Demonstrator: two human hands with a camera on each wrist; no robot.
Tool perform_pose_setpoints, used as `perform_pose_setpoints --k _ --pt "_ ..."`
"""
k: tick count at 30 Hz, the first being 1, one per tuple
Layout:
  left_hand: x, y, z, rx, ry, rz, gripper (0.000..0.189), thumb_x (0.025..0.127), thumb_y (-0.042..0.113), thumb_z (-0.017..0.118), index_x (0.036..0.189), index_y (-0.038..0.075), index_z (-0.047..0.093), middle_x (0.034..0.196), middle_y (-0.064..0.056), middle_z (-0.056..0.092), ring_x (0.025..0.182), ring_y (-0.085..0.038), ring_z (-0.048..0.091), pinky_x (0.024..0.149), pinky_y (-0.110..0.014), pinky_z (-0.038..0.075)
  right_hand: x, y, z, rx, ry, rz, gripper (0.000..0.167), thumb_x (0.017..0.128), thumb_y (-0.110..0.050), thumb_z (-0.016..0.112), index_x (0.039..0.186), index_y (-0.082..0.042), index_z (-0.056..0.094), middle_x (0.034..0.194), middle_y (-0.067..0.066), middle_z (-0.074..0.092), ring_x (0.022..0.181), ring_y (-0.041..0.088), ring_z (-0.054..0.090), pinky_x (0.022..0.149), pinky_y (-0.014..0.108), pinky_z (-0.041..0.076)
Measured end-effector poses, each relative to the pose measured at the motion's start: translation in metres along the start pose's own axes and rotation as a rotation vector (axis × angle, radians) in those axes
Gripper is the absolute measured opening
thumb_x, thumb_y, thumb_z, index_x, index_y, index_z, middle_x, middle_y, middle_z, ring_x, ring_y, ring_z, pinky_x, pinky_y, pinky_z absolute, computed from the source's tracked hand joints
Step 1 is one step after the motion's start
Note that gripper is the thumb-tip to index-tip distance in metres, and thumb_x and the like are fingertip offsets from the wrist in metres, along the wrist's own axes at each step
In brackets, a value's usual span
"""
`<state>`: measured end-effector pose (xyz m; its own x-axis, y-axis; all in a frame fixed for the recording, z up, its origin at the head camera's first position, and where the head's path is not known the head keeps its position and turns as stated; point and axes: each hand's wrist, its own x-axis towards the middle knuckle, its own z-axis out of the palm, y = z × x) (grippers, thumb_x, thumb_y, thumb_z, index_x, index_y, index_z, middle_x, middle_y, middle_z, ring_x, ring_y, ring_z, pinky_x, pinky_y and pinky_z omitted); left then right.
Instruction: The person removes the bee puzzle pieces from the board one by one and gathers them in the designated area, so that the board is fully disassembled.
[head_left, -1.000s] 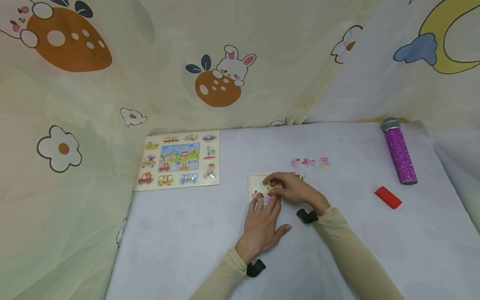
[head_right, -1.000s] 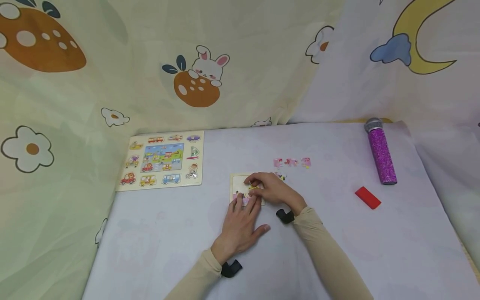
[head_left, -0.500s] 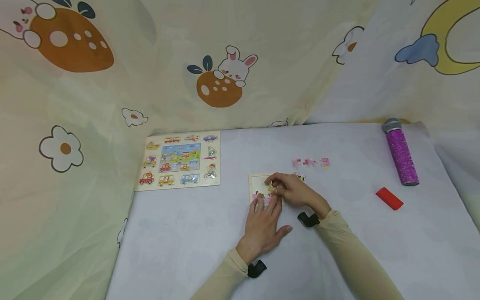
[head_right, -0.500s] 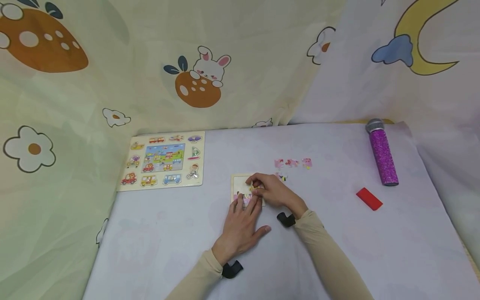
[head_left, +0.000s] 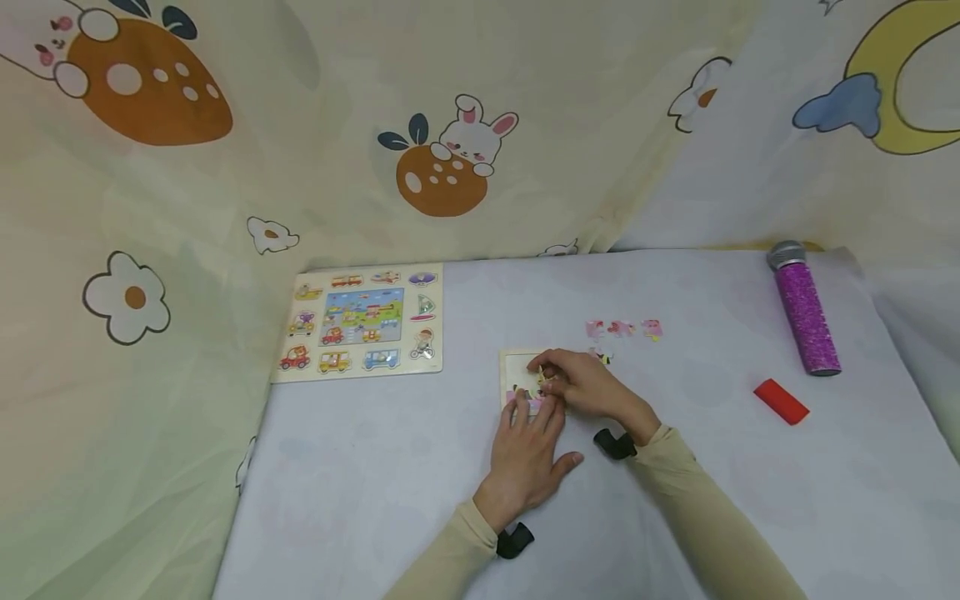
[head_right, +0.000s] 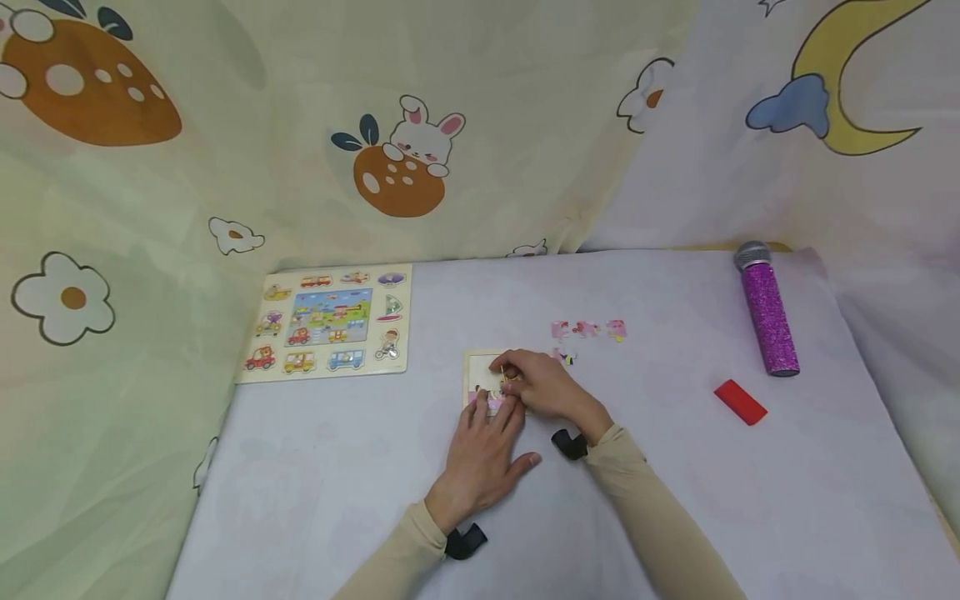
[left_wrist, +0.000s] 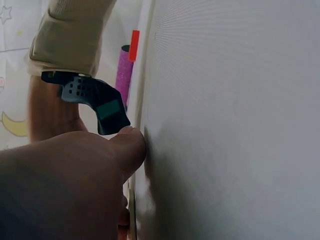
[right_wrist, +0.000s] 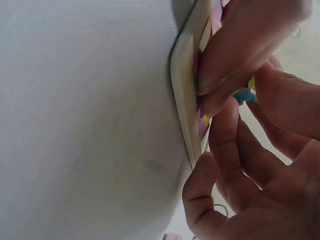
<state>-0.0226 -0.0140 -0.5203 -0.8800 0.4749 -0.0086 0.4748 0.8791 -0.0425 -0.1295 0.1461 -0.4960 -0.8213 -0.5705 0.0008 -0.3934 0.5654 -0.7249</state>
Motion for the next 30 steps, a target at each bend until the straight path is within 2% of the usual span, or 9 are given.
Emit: perform_pose_setpoints --k 6,11,15,23,27,30 --pt "0.000 0.002 -0.002 0.038 0.021 -0.008 0.075 0.100 0.077 0.044 0.151 0.022 0.052 0.160 0.003 0.045 0.147 -0.041 0.041 0.122 -0.050 0.034 -0.001 -0.011 0.001 -0.128 0.023 -0.032 0.026 0.096 -0.007 0.077 0.121 -0.006 0.071 0.104 0.006 0.075 0.093 0.020 0.068 0.085 0.042 0.056" --pt "-0.001 0.002 -0.002 0.056 0.023 -0.006 0.072 0.100 0.077 0.043 0.147 0.023 0.055 0.156 0.001 0.050 0.146 -0.040 0.041 0.121 -0.050 0.034 0.004 -0.019 0.002 -0.217 0.010 -0.020 0.025 0.095 -0.012 0.078 0.119 -0.007 0.072 0.102 0.005 0.072 0.084 0.016 0.062 0.080 0.039 0.054" --pt "0.000 0.002 -0.002 0.060 0.016 -0.001 0.072 0.101 0.077 0.041 0.148 0.024 0.055 0.155 0.000 0.052 0.147 -0.039 0.040 0.121 -0.050 0.034 0.008 -0.021 0.004 -0.250 -0.023 0.008 0.025 0.096 -0.012 0.078 0.119 -0.007 0.072 0.106 0.007 0.071 0.082 0.015 0.057 0.079 0.038 0.052" --pt "0.000 0.004 -0.004 0.063 0.008 -0.003 0.074 0.101 0.077 0.040 0.150 0.023 0.053 0.157 0.000 0.049 0.147 -0.040 0.041 0.120 -0.050 0.034 0.007 -0.023 0.000 -0.239 -0.071 0.049 0.033 0.100 -0.014 0.074 0.130 -0.004 0.067 0.115 0.012 0.071 0.088 0.019 0.061 0.085 0.044 0.054" --pt "0.000 0.003 -0.003 0.058 0.016 -0.002 0.074 0.101 0.077 0.041 0.149 0.022 0.054 0.157 0.000 0.049 0.147 -0.041 0.041 0.120 -0.051 0.035 0.007 -0.019 0.003 -0.146 -0.027 0.089 0.037 0.098 -0.016 0.077 0.131 -0.003 0.067 0.111 0.011 0.073 0.094 0.021 0.066 0.088 0.044 0.057" --pt "0.000 0.003 -0.002 0.051 0.009 -0.003 0.077 0.101 0.077 0.040 0.154 0.022 0.051 0.160 0.000 0.047 0.148 -0.041 0.040 0.121 -0.051 0.034 0.009 -0.011 0.006 -0.037 0.042 0.151 0.041 0.091 -0.018 0.086 0.125 -0.003 0.070 0.103 0.008 0.075 0.094 0.020 0.070 0.087 0.042 0.058"
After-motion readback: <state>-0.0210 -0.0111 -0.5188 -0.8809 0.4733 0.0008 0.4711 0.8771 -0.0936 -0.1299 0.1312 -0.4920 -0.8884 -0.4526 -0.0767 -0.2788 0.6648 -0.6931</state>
